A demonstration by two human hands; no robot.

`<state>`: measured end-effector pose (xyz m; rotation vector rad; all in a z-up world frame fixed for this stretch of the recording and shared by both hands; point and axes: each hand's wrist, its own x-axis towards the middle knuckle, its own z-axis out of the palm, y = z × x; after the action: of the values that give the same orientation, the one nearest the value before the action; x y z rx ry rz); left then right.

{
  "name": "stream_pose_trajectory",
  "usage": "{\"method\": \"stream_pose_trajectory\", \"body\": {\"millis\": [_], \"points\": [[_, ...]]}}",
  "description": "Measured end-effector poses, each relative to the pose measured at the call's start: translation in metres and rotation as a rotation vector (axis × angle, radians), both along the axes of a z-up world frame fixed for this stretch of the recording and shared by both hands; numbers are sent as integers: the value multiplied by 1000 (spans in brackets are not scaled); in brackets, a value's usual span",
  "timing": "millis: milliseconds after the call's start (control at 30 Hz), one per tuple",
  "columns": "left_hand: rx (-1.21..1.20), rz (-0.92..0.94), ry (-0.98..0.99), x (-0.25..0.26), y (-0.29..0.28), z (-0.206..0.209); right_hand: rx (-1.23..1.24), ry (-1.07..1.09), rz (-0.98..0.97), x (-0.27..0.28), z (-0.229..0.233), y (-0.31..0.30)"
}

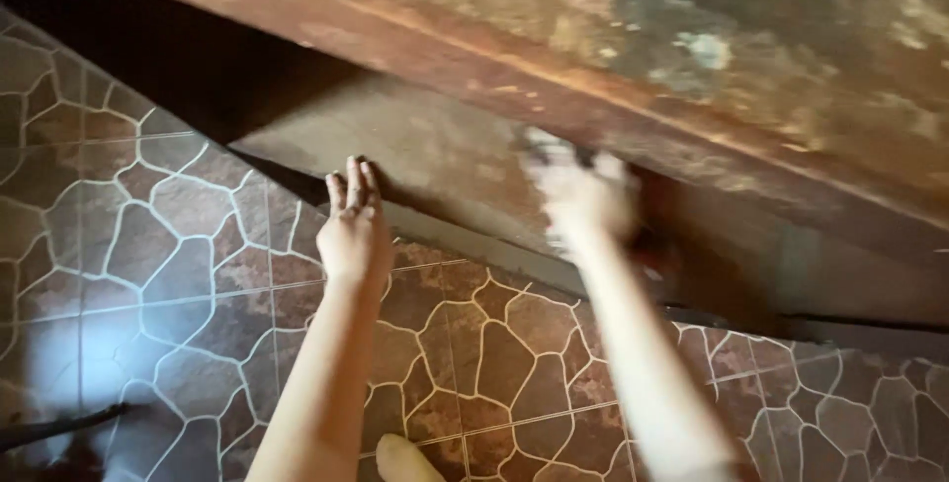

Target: The person sprays a cloth with liquid from a spray bottle and wipes the top and side surfaces of a wooden table. The person repeatedly applies spray to the cloth and continues wiping different areas of the table throughout the clip.

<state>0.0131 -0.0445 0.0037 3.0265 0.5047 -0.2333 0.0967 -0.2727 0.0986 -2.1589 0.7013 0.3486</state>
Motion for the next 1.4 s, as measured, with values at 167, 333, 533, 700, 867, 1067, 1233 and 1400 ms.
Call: {"method": "stream_pose_trajectory", "body": {"millis": [167,333,533,700,867,1067,1233,1400], "points": [[43,-15,-3,-6,13,-23,-471,-547,716,-5,-107,100],[-24,-4,-41,-1,36,-21,-453,-794,945,-33,-108,46],[-336,-106,-278,-30,84,-6,-527,-753,984,-35,-104,50],[-746,251,-738,-47,116,7,-262,-743,989,-16,-112,176],[-873,561,-882,-59,146,6,-315,-642,1001,15,-93,295],[-846,515,-833,-44,114,27,-350,-685,975,6,-103,265],[-551,149,-782,-39,73,32,-443,-645,996,-27,-95,140],[-654,34,-638,-41,59,26,-221,-317,609,-36,-88,13]]}}
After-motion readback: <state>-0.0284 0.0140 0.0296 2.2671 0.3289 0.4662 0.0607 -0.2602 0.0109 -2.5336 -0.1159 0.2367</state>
